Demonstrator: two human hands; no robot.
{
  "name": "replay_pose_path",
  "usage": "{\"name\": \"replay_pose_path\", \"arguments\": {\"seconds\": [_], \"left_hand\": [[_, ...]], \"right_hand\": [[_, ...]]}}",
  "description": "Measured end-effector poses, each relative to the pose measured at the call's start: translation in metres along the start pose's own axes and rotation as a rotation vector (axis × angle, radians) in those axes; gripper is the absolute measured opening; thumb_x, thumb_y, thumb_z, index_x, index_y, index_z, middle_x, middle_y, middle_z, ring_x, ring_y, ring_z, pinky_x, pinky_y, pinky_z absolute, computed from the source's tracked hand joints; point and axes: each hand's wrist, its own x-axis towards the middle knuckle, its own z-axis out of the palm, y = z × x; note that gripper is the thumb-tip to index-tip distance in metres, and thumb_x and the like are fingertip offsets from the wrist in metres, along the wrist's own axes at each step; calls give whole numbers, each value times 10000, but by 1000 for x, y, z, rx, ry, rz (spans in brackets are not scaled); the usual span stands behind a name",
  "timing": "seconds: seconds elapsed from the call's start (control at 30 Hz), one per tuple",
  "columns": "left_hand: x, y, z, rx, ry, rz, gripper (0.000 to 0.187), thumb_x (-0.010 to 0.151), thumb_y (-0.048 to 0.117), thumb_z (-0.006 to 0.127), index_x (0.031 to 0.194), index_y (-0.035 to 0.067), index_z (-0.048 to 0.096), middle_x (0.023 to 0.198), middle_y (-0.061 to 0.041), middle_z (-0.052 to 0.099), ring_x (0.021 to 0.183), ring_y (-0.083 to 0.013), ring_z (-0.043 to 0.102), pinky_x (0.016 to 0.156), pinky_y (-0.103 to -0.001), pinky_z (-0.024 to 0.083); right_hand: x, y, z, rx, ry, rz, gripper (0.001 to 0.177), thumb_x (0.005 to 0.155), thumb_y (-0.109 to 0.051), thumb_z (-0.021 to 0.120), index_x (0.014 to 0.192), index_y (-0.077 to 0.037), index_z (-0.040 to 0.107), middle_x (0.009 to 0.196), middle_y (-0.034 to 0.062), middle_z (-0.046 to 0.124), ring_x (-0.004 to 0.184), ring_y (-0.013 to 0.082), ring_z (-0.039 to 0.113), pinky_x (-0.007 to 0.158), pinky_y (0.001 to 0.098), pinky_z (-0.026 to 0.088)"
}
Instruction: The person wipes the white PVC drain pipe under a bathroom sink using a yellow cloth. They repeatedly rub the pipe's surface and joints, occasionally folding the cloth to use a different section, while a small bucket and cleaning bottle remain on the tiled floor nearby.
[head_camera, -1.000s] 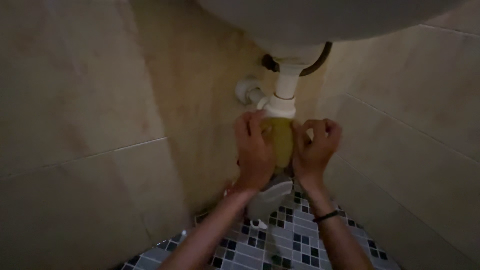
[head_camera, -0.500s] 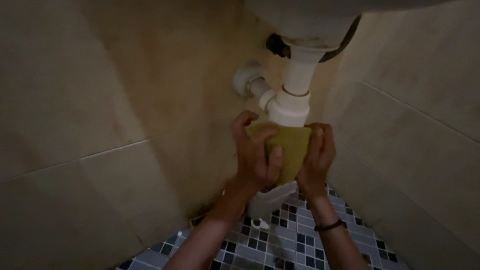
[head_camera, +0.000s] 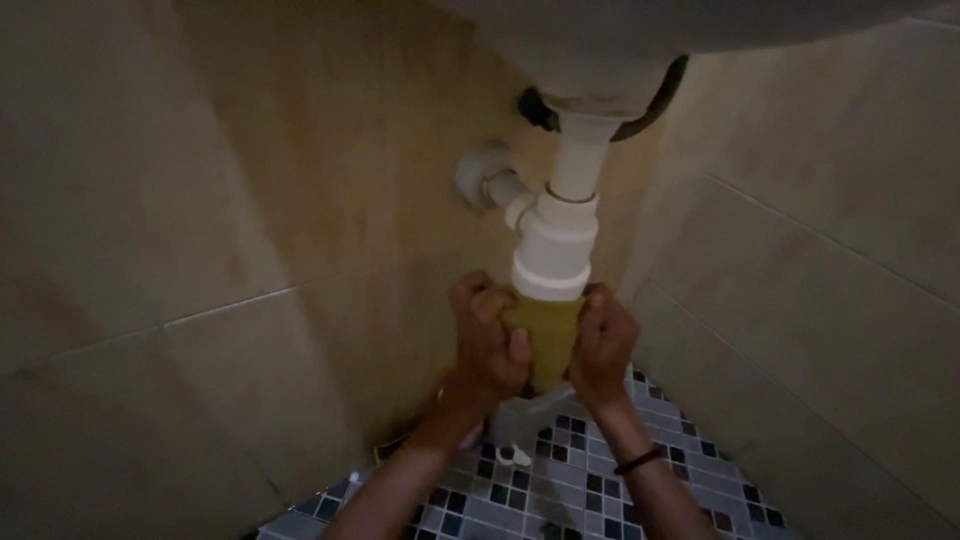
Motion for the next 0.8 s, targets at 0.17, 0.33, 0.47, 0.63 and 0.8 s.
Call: {"name": "replay_pose_path", "arguments": {"seconds": [0.17, 0.33, 0.47, 0.63, 0.8], "left_hand": [[7, 11, -13, -17, -55, -108, 307, 983, 203, 561, 1209, 4, 501, 1157, -245, 523, 1038, -420, 544, 923, -517, 463], [33, 28, -27, 22, -92, -235, 271, 1003, 137, 607, 1198, -27, 515, 1143, -266, 571, 1010, -422, 599, 894, -476, 496], [68, 35, -30, -6, -35, -299, 240, 1016, 123, 602, 1208, -9, 544, 1147, -248, 589, 1022, -406, 623, 891, -460, 510], [77, 45, -21, 92, 52, -276, 196, 1043, 79, 557, 1231, 39, 595, 1335, -262, 533, 1154, -417, 604, 998, -454, 507], [53, 36, -25, 55, -16, -216, 272, 1040, 67, 494, 1288, -32, 545, 1393, -278, 497, 1268, -463, 524, 1108, -512, 422]], "right_hand": [[3, -12, -11, -151, -13, -43, 402, 1085, -211, 500, 735, -25, 570, 614, 75, 531, 531, 193, 494, 506, 358, 390], [21, -63, -25, -187, 125, -169, 177, 998, -166, 642, 937, 0, 642, 790, 104, 648, 695, 166, 632, 618, 322, 502], [37, -92, -26, -123, 174, -146, 164, 998, -133, 689, 1000, 10, 608, 867, 110, 631, 783, 175, 610, 714, 321, 515], [37, -90, -8, -85, 217, -131, 164, 1039, -144, 643, 989, 9, 617, 850, 103, 595, 754, 184, 551, 679, 335, 460], [16, -61, 1, -36, 174, -102, 224, 1063, -173, 534, 935, 6, 576, 776, 88, 541, 698, 181, 511, 637, 350, 421]]}}
